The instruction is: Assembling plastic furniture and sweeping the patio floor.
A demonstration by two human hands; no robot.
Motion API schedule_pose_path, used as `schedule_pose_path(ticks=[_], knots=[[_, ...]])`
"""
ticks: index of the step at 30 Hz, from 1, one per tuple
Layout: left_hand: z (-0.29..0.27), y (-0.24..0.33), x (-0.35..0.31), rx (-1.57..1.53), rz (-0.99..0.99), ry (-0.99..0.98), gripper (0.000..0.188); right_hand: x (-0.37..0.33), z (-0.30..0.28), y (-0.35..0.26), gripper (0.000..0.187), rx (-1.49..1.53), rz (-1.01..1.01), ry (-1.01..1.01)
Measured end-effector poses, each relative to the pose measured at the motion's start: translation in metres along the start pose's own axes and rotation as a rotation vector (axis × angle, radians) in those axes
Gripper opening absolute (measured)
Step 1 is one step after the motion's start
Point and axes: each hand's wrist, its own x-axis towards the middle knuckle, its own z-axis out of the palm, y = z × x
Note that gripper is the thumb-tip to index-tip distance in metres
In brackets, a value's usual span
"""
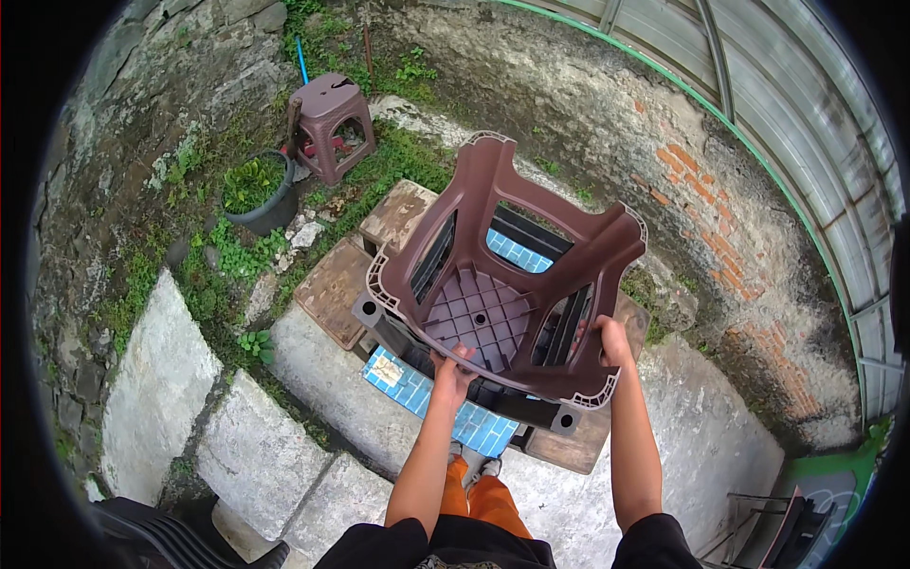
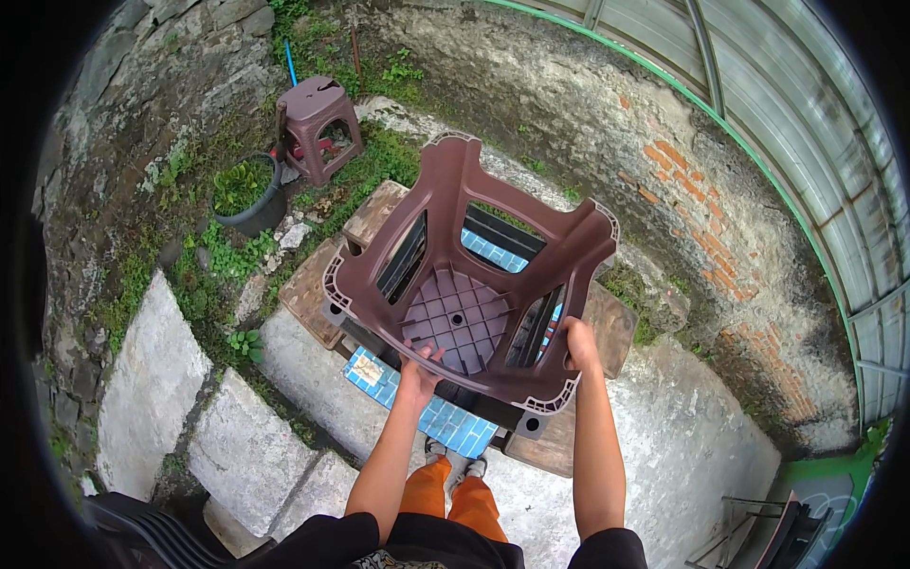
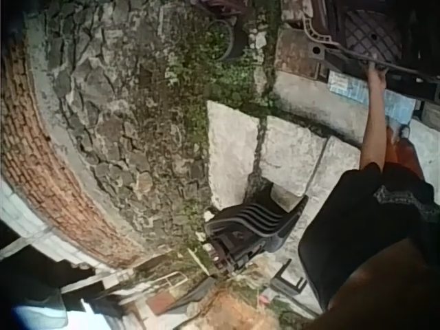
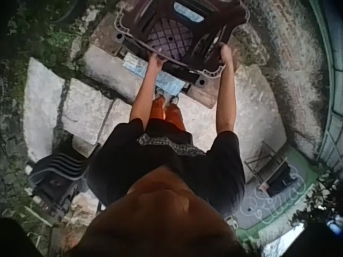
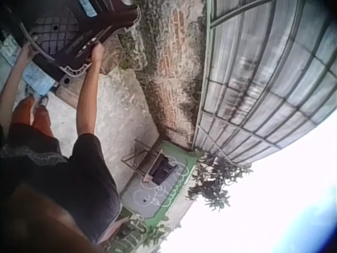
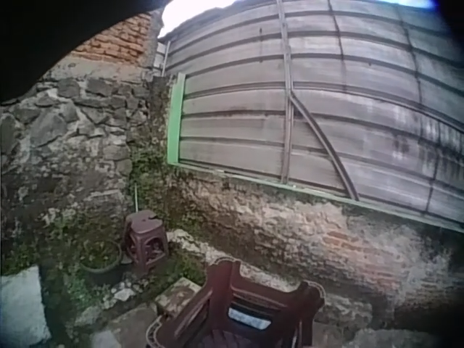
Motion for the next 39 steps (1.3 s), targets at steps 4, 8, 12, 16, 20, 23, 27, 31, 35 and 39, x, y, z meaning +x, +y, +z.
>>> schedule_pose_path(ticks=[4,8,12,16,20,23,27,31,35,39], knots=[[-0.016,-0.001,-0.007,-0.146,0.018,-0.177,0.06,0.002,-0.008,0.005,0.027,0.009,-0.006,0.026],[-0.017,-0.013,-0.006,-0.242,0.05,-0.102,0.037,0.002,-0.005,0.004,0.029,-0.023,-0.027,0.012],[0.006,-0.03,-0.001,-0.376,0.146,-0.014,0.024,0.0,-0.007,-0.001,0.029,0.099,-0.036,-0.053],[0.032,-0.032,-0.007,-0.442,0.188,0.024,0.023,-0.009,-0.02,-0.01,0.033,0.052,-0.059,-0.102],[0.051,-0.028,-0.025,-0.521,0.203,0.015,0.026,-0.03,-0.032,-0.019,0.04,0.048,-0.079,-0.107],[0.072,-0.026,-0.041,-0.53,0.237,-0.026,0.022,-0.049,-0.04,-0.033,0.043,0.069,-0.162,-0.128],[0.109,-0.009,-0.057,-0.538,0.284,-0.103,0.024,-0.076,-0.042,-0.063,0.04,0.096,-0.185,-0.174],[0.148,0.014,-0.075,-0.523,0.357,-0.32,0.034,-0.118,-0.038,-0.099,0.04,0.162,-0.258,-0.23],[0.186,0.044,-0.091,-0.496,0.442,-0.476,0.041,-0.162,-0.03,-0.14,0.047,0.17,-0.337,-0.328],[0.208,0.085,-0.107,-0.481,0.498,-0.571,0.045,-0.182,-0.007,-0.17,0.044,0.213,-0.446,-0.348]])
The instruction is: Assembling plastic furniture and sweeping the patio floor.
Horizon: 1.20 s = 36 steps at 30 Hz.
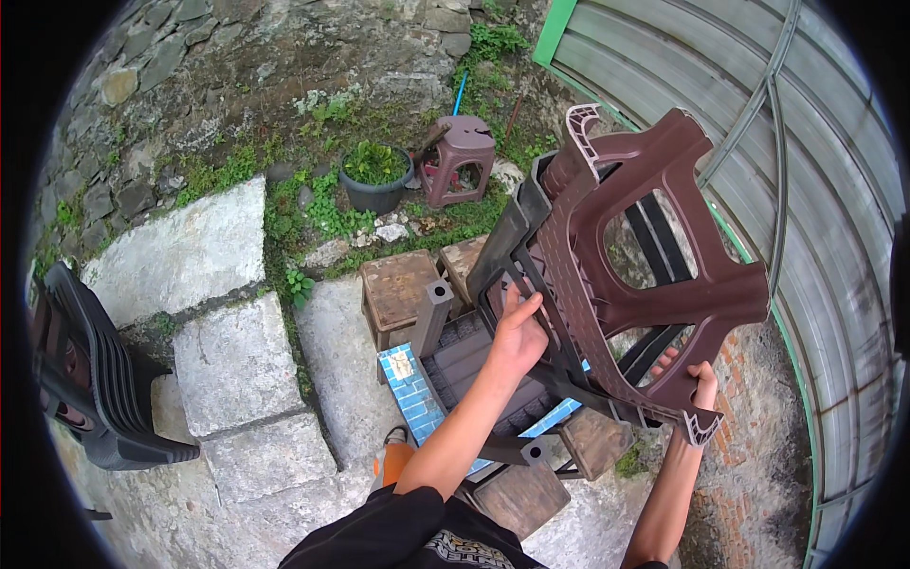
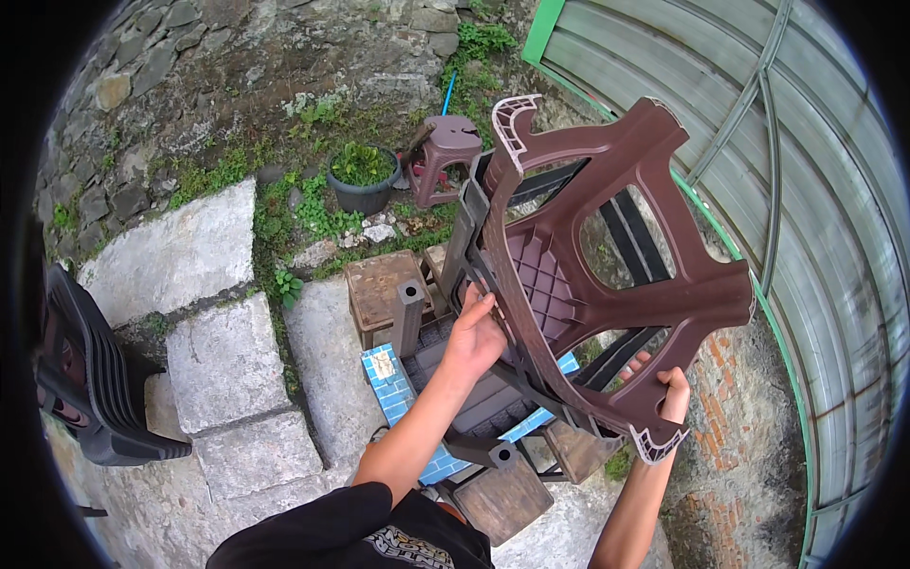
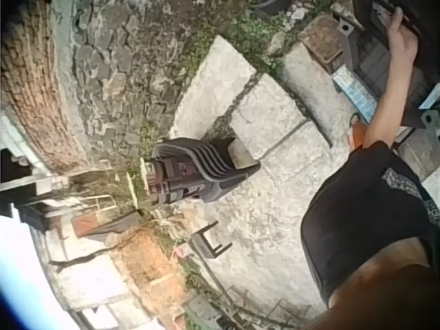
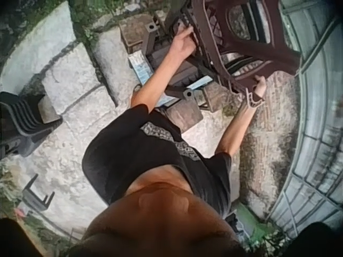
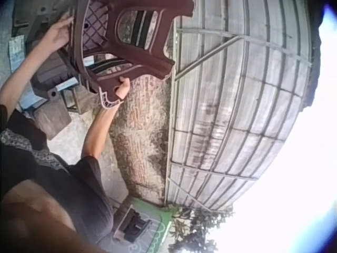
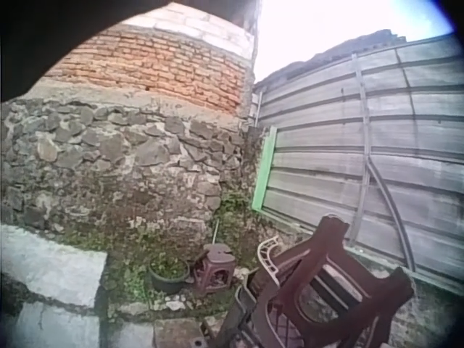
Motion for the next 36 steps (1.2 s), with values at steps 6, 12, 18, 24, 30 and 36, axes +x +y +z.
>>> schedule_pose_path(ticks=[6,12,18,24,30,36], knots=[[0.016,0.053,0.043,-0.013,0.056,-0.032,0.044,0.028,0.063,-0.004,0.045,0.045,-0.027,-0.148],[0.002,0.134,0.115,0.04,0.124,-0.02,0.043,0.093,0.152,0.03,0.046,0.028,-0.03,-0.112],[-0.052,0.221,0.17,0.085,0.185,0.117,0.045,0.147,0.24,0.093,0.047,0.001,0.161,-0.146],[-0.135,0.286,0.188,0.152,0.229,0.287,0.048,0.198,0.289,0.189,0.043,0.062,0.332,-0.12],[-0.231,0.334,0.184,0.157,0.185,0.512,0.04,0.211,0.313,0.285,0.031,-0.059,0.373,-0.035],[-0.295,0.37,0.167,0.274,0.108,0.619,0.046,0.2,0.328,0.316,0.017,-0.193,0.457,-0.237]])
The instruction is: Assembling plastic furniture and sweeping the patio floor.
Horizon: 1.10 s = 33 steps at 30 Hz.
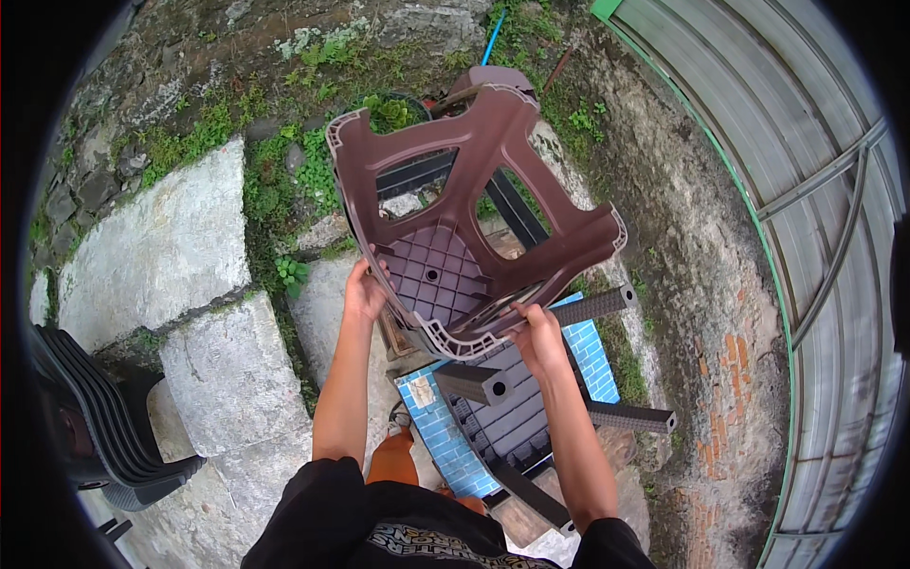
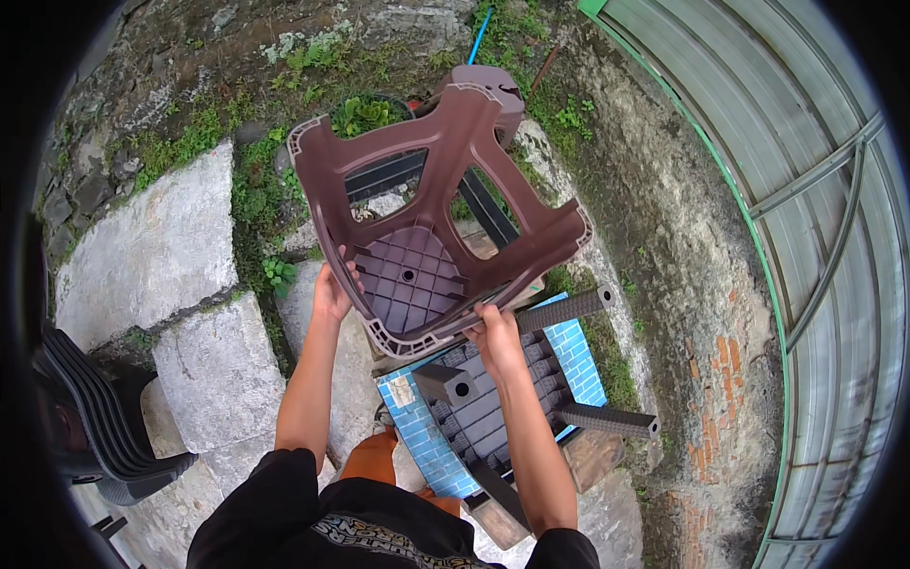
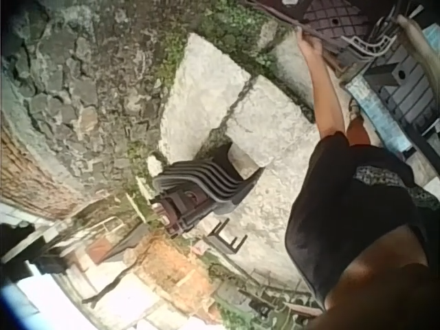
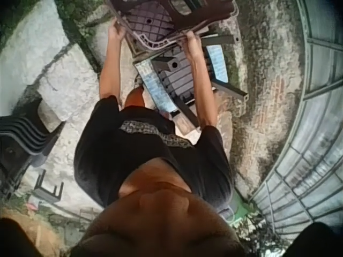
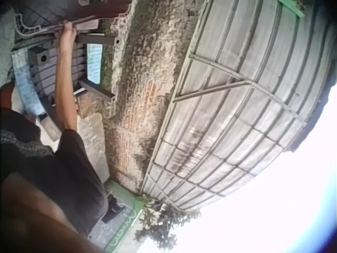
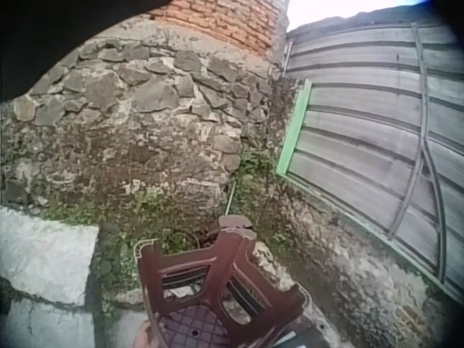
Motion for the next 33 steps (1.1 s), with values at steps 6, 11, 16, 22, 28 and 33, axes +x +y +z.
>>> schedule_pose_path(ticks=[6,11,16,22,28,33], knots=[[-0.032,0.014,0.013,0.105,-0.012,-0.107,0.052,-0.025,0.013,-0.006,0.03,-0.02,0.134,-0.062],[-0.045,0.014,0.011,0.183,-0.035,-0.173,0.054,-0.04,-0.001,-0.018,0.06,-0.192,0.2,-0.095],[-0.078,0.01,0.007,0.257,-0.093,-0.122,0.051,-0.068,-0.087,-0.023,0.073,-0.124,0.069,-0.104],[-0.16,-0.021,-0.067,0.609,0.012,0.351,0.039,-0.155,-0.277,0.016,0.044,-0.329,0.174,0.407],[-0.16,-0.118,-0.097,1.509,-0.752,-0.019,0.032,-0.229,-0.395,0.15,0.038,-0.174,0.444,0.656],[-0.15,-0.209,-0.04,1.433,-0.717,0.017,0.035,-0.217,-0.406,0.29,0.048,-0.044,0.515,0.804]])
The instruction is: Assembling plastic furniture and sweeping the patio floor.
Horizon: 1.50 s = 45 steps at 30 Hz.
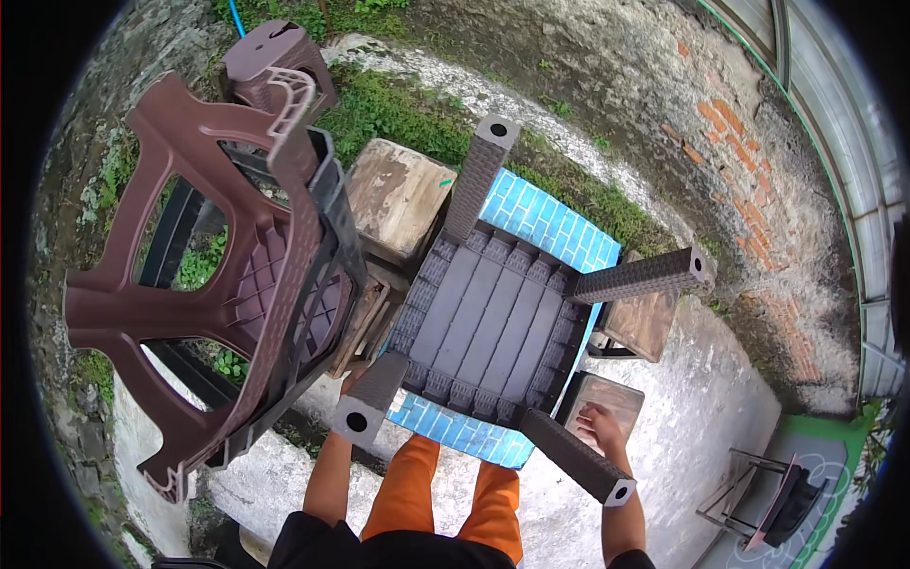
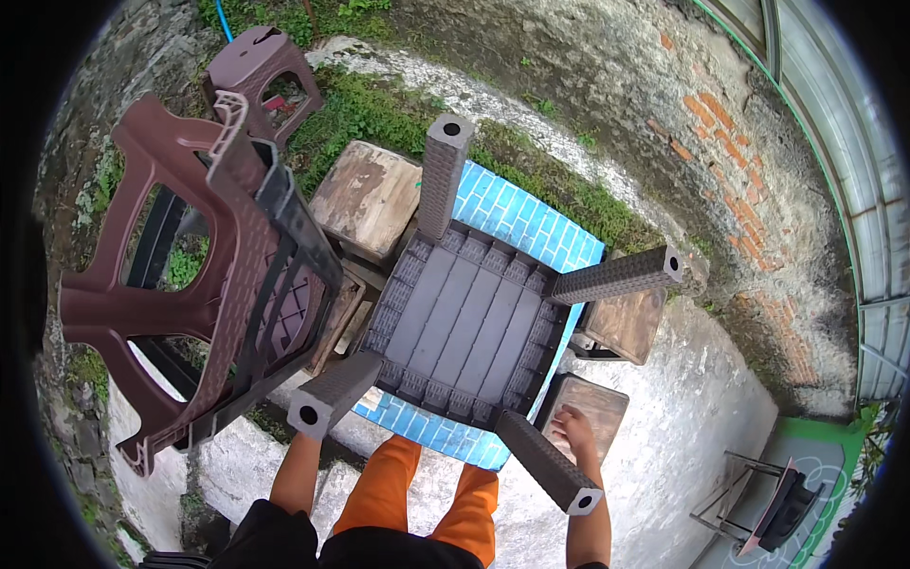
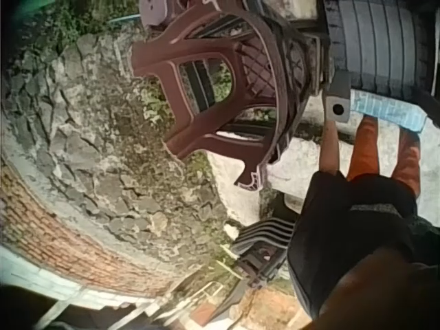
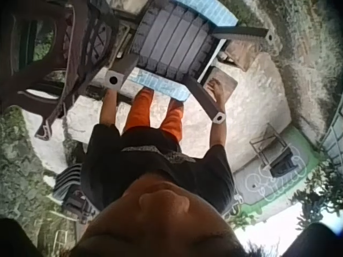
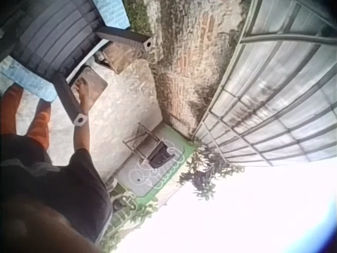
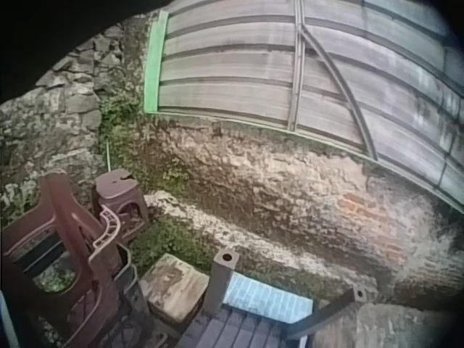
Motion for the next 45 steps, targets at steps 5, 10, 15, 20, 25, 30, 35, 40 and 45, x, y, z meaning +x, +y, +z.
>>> schedule_pose_path(ticks=[5,10,15,20,25,30,35,40,45], knots=[[0.01,0.018,0.041,-0.053,-0.082,-0.02,0.039,0.035,0.041,0.055,0.058,0.202,0.034,-0.171],[0.011,0.027,0.058,-0.069,-0.177,-0.098,0.042,0.048,0.054,0.064,0.06,0.272,0.049,-0.112],[0.017,0.029,0.071,-0.068,-0.213,-0.138,0.046,0.074,0.062,0.071,0.043,0.196,0.017,-0.185],[0.017,0.021,0.061,-0.101,-0.224,-0.135,0.05,0.07,0.044,0.076,0.028,0.156,-0.037,-0.234],[0.013,0.002,0.009,-0.143,-0.241,-0.103,0.054,0.034,-0.022,0.094,0.018,0.108,0.083,-0.327],[0.021,-0.015,-0.062,0.06,-0.195,-0.205,0.059,0.025,-0.073,0.164,0.032,0.748,-0.231,-0.142],[0.084,-0.069,-0.158,-0.207,-0.133,-0.154,0.054,0.015,-0.123,0.177,0.04,0.662,-0.079,-0.181],[0.163,-0.163,-0.246,-0.631,-0.145,-0.057,0.054,-0.011,-0.184,0.118,0.056,0.581,0.016,-0.581],[0.228,-0.255,-0.301,-0.984,-0.15,-0.033,0.051,-0.035,-0.216,0.054,0.058,0.211,-0.019,-0.595]])
